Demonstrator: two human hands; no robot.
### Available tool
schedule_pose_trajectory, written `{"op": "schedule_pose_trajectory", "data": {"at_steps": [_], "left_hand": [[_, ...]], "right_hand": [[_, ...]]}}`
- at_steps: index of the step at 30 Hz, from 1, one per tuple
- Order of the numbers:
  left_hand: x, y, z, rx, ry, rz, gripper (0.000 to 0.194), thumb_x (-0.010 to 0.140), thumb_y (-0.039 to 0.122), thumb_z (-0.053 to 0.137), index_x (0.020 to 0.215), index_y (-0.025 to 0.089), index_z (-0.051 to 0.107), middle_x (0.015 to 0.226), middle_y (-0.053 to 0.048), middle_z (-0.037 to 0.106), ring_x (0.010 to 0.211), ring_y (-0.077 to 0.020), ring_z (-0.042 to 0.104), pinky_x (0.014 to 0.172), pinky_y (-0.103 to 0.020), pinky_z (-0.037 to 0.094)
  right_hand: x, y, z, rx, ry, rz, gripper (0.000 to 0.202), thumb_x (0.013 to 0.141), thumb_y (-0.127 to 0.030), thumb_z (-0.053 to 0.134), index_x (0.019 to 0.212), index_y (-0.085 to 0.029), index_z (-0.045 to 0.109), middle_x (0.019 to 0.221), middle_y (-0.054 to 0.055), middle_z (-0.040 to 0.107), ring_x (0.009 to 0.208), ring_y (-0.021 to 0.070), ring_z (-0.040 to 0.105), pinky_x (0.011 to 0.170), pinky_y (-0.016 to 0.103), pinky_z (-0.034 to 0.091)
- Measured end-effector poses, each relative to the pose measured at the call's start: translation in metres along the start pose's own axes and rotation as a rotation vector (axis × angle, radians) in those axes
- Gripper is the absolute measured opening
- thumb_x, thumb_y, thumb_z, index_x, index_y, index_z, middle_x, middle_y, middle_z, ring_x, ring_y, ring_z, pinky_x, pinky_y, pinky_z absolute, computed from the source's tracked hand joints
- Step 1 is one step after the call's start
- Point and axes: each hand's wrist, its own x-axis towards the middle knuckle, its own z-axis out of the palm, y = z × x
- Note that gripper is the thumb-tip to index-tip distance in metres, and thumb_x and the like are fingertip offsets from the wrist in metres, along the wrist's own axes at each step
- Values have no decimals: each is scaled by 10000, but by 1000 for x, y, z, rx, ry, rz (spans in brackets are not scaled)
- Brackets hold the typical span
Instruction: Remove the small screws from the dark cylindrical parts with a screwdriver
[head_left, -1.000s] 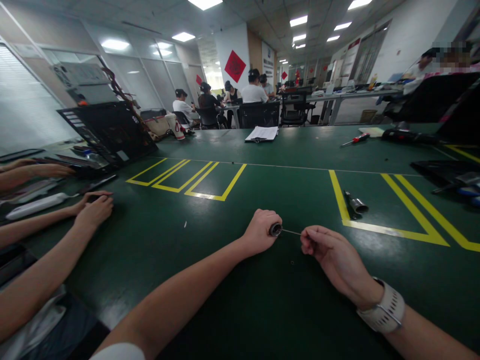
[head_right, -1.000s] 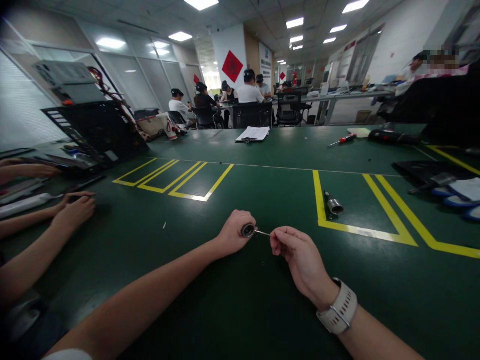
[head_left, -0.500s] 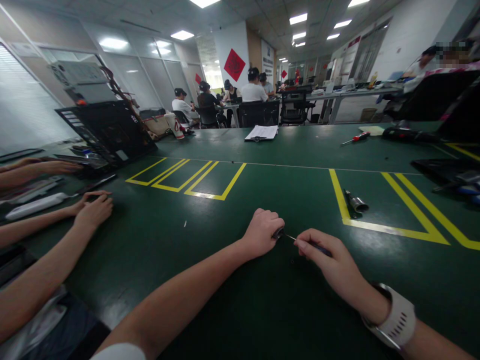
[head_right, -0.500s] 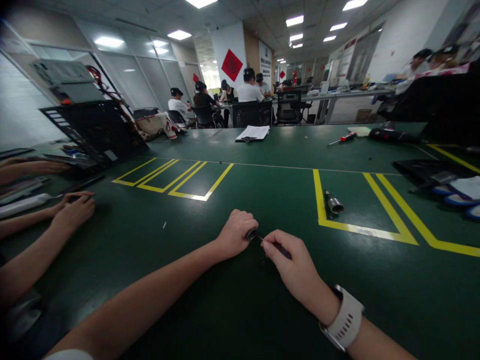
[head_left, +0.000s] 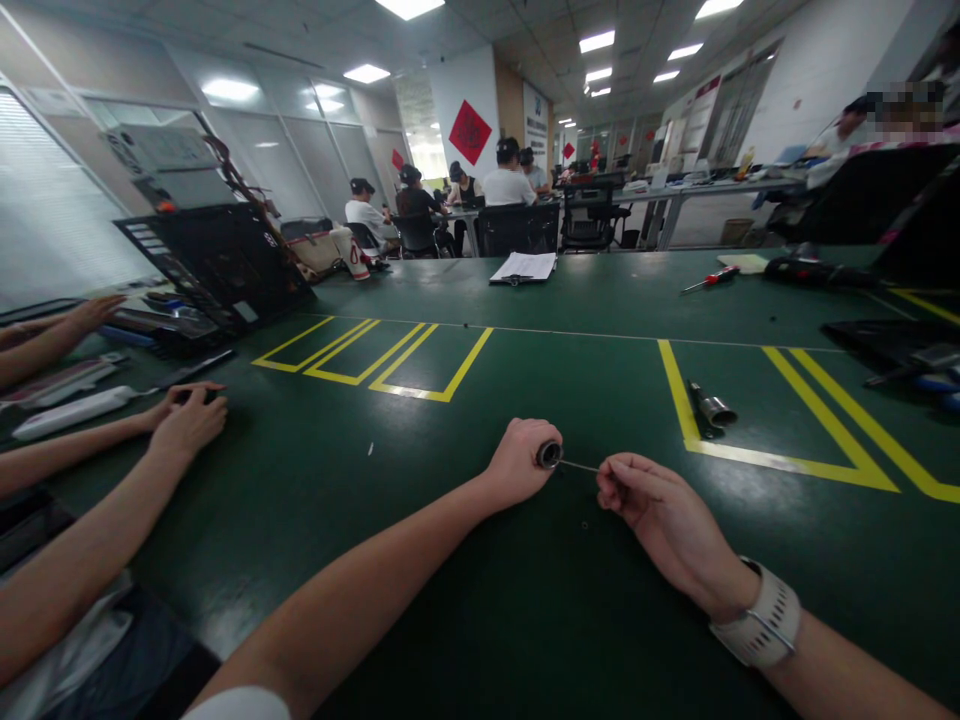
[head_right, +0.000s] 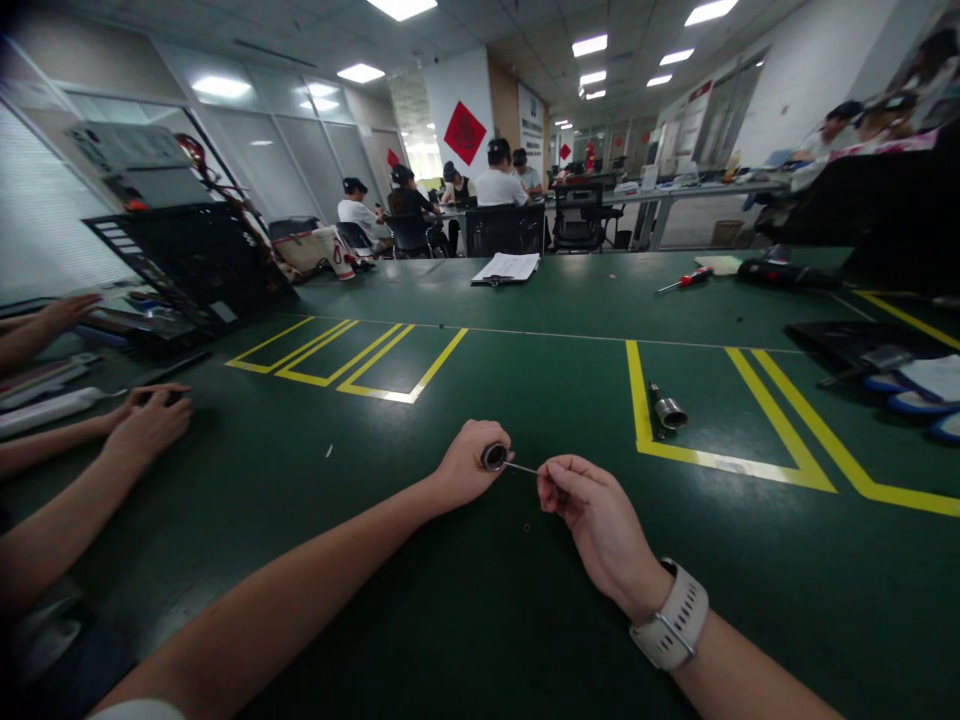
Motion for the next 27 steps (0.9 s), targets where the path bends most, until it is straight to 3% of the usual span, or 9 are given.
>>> {"op": "schedule_pose_trajectory", "data": {"at_steps": [11,20,27], "left_hand": [[0,4,-2,95,-18,-26,50,734,122,570,733,164,542,733,3,594,739,-151,551,697,-286,349],[-3,21,-9,385,-113,-27,62,785,117,522,796,167,556,785,-16,580,773,-167,516,716,-302,354],[-3,27,-11,510,-157,-1,104,800,97,469,812,162,550,816,-43,578,782,-196,513,717,-339,363]], "right_hand": [[-3,1,4,-8,66,-82,132,703,-312,687,705,-181,670,666,15,589,627,143,497,585,273,389],[-4,2,1,-127,195,-177,141,723,-295,630,619,-199,625,575,-14,533,567,131,444,534,272,326],[-5,3,2,-248,205,-168,143,723,-254,636,595,-191,635,542,-9,530,543,135,432,519,278,309]]}}
